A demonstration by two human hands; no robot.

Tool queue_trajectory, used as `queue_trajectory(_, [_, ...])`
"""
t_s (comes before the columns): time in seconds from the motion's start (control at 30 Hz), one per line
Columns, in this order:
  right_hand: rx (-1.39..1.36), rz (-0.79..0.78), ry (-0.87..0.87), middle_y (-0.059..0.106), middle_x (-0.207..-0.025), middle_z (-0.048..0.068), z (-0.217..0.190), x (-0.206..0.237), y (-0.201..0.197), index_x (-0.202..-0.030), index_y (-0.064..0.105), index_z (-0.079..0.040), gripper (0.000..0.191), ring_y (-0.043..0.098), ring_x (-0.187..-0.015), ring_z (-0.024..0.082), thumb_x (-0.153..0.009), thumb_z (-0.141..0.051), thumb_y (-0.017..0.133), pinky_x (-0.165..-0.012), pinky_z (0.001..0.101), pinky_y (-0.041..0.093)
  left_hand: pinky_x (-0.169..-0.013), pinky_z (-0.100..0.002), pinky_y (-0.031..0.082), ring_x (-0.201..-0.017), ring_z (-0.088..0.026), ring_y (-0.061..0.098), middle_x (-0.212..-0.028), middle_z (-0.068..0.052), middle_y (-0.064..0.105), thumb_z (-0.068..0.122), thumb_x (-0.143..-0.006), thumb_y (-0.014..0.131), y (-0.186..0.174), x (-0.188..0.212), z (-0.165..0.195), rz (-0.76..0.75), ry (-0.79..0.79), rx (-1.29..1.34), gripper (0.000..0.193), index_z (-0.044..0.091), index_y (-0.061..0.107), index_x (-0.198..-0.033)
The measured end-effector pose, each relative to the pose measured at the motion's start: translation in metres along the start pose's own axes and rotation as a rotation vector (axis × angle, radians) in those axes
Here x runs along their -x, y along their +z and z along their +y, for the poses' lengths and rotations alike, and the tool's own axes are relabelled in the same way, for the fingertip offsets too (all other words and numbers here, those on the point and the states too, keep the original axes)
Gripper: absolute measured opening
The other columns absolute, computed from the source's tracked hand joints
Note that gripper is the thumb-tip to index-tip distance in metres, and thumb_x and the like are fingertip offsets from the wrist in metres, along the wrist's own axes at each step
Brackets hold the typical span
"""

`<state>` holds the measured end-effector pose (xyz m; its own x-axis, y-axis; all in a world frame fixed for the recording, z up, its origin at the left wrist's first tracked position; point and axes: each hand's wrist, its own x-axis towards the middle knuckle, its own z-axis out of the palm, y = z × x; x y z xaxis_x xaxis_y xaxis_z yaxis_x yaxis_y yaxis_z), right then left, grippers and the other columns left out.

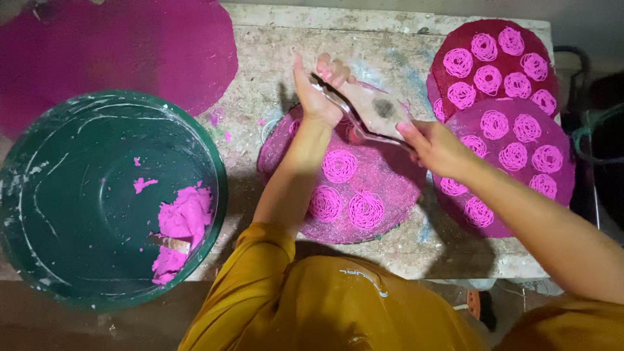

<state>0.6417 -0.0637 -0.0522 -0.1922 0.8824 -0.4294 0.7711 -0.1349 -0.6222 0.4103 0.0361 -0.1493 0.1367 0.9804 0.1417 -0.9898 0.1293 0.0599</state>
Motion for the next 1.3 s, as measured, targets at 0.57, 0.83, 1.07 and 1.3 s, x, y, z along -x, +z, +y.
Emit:
queue_trajectory(0.57, [0.213, 0.100, -0.080, 0.063, -0.064, 0.009, 0.010, -0.014, -0.026, -0.103, 0.072, -0.001, 0.055, 0.064, -0.061, 0.021, -0.103, -0.052, 0.049, -0.062, 0.0405, 0.050, -0.065, -0.036, 0.038, -0.052, -0.016, 0.036, -0.056, 0.003, 0.036, 0.057, -0.097, 0.035, 0.005, -0.015, -0.022, 0.206, 0.138, -0.028, 0.050, 0.019, 0.038, -0.064])
queue_trajectory(0.83, [0.019, 0.150, -0.203, 0.058, -0.062, 0.005, 0.030, -0.021, -0.022, -0.090, 0.069, -0.003, 0.052, 0.054, -0.061, 0.014, -0.104, -0.050, 0.053, -0.057, 0.0364, 0.046, -0.065, -0.037, 0.039, -0.064, -0.022, 0.049, -0.080, -0.008, 0.048, 0.056, -0.099, 0.022, 0.034, -0.008, -0.004, 0.478, -0.233, -0.130, 0.053, 0.008, 0.044, -0.092])
queue_trajectory(1.07, [-0.076, 0.207, -0.201, 0.056, -0.064, 0.003, 0.038, -0.023, -0.016, -0.087, 0.065, -0.004, 0.052, 0.052, -0.060, 0.012, -0.106, -0.051, 0.053, -0.056, 0.0337, 0.044, -0.040, -0.027, 0.022, -0.054, -0.011, 0.038, -0.095, -0.011, 0.061, 0.068, -0.106, 0.017, -0.010, 0.013, -0.012, 0.408, -0.711, -1.088, 0.078, 0.000, 0.038, -0.136])
queue_trajectory(1.3, [-0.070, 0.407, -0.201, 0.059, -0.063, 0.003, 0.044, -0.013, -0.014, -0.089, 0.067, -0.005, 0.049, 0.054, -0.059, 0.012, -0.107, -0.049, 0.056, -0.056, 0.0346, 0.043, -0.058, -0.037, 0.049, -0.058, -0.023, 0.054, -0.098, -0.006, 0.080, 0.046, -0.102, 0.040, -0.009, 0.045, 0.003, -0.028, -0.279, -1.803, 0.060, 0.012, 0.046, -0.152])
